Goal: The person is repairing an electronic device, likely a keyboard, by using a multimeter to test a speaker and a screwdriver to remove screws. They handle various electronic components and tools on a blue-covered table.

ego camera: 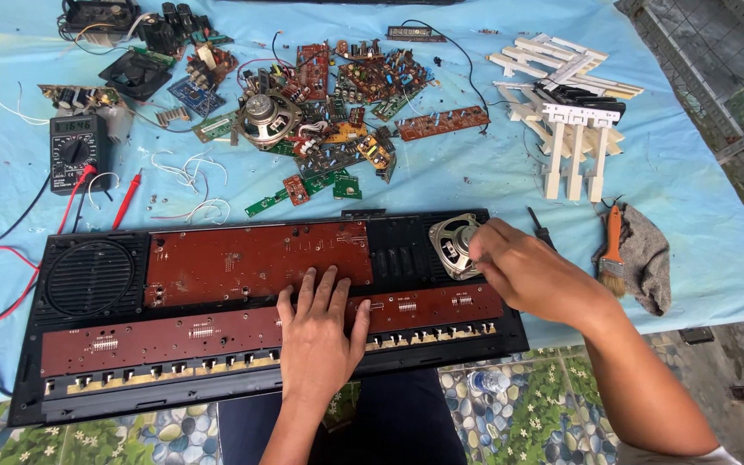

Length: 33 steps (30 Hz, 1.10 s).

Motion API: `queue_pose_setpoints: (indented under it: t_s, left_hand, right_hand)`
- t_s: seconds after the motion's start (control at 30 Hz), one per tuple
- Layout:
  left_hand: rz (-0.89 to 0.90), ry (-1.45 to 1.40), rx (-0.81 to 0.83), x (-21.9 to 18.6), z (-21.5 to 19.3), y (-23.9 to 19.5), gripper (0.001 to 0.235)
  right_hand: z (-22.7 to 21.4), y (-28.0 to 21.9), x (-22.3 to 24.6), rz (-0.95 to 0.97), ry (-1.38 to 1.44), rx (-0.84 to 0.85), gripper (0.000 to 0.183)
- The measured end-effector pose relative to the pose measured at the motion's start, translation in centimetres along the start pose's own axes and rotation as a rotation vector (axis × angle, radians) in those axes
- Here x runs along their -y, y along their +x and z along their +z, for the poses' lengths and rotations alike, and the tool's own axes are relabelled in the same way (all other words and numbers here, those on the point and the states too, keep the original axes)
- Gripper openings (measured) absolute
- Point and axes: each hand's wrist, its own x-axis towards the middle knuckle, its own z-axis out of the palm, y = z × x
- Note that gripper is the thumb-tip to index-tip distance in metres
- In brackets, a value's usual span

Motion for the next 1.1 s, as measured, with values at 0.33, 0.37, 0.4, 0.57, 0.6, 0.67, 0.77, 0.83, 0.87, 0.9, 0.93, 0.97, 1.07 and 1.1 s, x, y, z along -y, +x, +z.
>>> queue_pose_setpoints:
  t_s: [0.33,0.37,0.4,0.57,0.6,0.67,0.77,0.83,0.87,0.9,0.93,0.97,1.07,1.1]
  left_hand:
    - [0.012,-0.001,-0.01,0.0,-0.1,0.0,0.048]
    - [0.009,-0.004,-0.013,0.0,0.0,0.0,0.048]
    - [0.007,-0.007,-0.015,0.1,0.0,0.0,0.048]
    - [0.006,0.001,-0.01,0.0,-0.1,0.0,0.048]
    - [0.007,-0.003,-0.015,-0.1,-0.1,0.0,0.047]
    - [0.001,-0.007,-0.007,0.0,-0.1,-0.1,0.048]
    - [0.004,-0.009,-0.002,0.0,0.1,-0.1,0.048]
    - [0.002,0.0,-0.009,0.0,0.0,0.0,0.048]
    - [0.004,-0.005,-0.01,0.0,-0.1,0.0,0.048]
    - [0.007,-0.01,-0.011,0.0,-0.1,0.0,0.048]
    - [0.006,-0.01,-0.01,0.0,-0.1,0.0,0.048]
    - [0.004,-0.006,-0.007,0.0,-0.1,0.0,0.048]
    - [0.001,0.001,0.001,0.0,0.0,0.0,0.048]
    - [-0.001,0.004,0.005,0.0,0.1,-0.1,0.049]
  right_hand:
    - [-0.2,0.1,-0.2,0.005,0.036,0.006,0.006]
    - [-0.2,0.1,-0.1,0.056,-0.018,0.018,0.012]
    - [-0.1,0.1,0.1,0.107,-0.07,0.029,0.02]
    - [0.3,0.2,-1.2,0.123,-0.028,-0.013,0.012]
    - [0.0,0.0,-1.0,0.039,0.065,-0.004,0.006]
    - [-0.2,0.1,-0.5,0.046,0.045,0.014,0.007]
    - [0.4,0.0,-0.8,0.124,-0.033,0.005,0.013]
    - [0.6,0.3,-1.0,0.182,-0.094,-0.019,0.028]
    - [0.4,0.3,-1.0,0.14,-0.065,-0.031,0.022]
    - [0.3,0.3,-1.0,0.097,-0.036,-0.044,0.017]
    - [0.1,0.2,-0.9,0.097,-0.036,-0.043,0.017]
    - [-0.1,0.2,-0.8,0.051,0.011,-0.017,0.009]
    - [-0.2,0.1,-0.4,0.064,0.024,0.01,0.011]
    - [-0.2,0.1,-0.3,0.121,-0.01,0.012,0.018]
